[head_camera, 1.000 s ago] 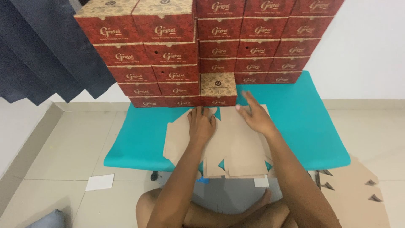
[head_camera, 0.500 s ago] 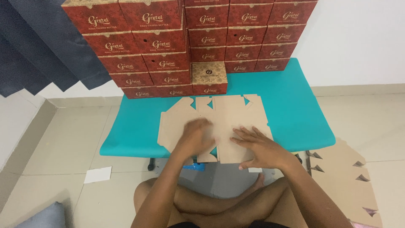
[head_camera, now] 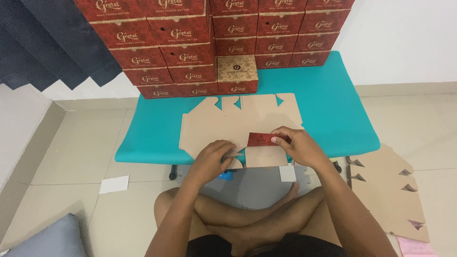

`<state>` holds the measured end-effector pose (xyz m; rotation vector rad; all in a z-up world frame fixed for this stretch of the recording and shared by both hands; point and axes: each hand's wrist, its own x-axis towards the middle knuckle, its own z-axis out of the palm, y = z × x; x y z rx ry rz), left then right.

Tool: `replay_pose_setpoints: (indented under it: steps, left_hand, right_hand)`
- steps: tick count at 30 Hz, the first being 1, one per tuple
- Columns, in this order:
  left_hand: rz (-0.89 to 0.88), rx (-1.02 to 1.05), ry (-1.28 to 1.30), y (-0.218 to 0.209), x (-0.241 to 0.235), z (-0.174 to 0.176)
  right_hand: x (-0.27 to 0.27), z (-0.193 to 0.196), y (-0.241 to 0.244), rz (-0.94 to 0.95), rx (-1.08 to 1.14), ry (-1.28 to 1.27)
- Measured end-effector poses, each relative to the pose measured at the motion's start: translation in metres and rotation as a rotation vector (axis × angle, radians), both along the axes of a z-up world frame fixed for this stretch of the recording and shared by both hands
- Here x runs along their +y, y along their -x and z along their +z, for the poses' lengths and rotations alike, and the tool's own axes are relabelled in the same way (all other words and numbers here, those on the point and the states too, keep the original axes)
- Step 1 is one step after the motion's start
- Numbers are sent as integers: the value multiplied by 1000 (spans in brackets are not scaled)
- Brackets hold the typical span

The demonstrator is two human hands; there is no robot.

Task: Folding cardboard templates into small boxes and stacking them on a low table.

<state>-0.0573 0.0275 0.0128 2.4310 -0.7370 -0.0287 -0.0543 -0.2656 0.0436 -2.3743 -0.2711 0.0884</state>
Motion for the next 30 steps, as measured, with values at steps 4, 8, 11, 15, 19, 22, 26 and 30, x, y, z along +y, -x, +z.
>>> replay_pose_setpoints:
  steps: [4, 8, 11, 15, 19, 22, 26, 30]
  left_hand:
    - [136, -140, 31, -9, 4, -26]
    - [144, -260, 162, -10, 4, -29]
    - [149, -335, 259, -9, -1, -29]
    - [164, -433, 287, -10, -10, -26]
    - [204, -501, 260, -20, -26, -35]
    - [183, -528, 257, -22, -30, -31]
    - [151, -426, 342, -21, -29, -28]
    - [122, -400, 322, -17, -28, -24]
  right_hand:
    - [-4, -6, -5, 17, 66, 10]
    - [0, 0, -8, 115, 104, 103]
    - [7, 5, -7, 95, 97, 107]
    - [14, 5, -10, 69, 100, 106]
    - [13, 1, -14, 87, 114, 135]
    - [9, 1, -14, 76, 119, 116]
    - [10, 3, -11, 62, 109, 103]
    - [14, 7, -10, 59, 56, 179]
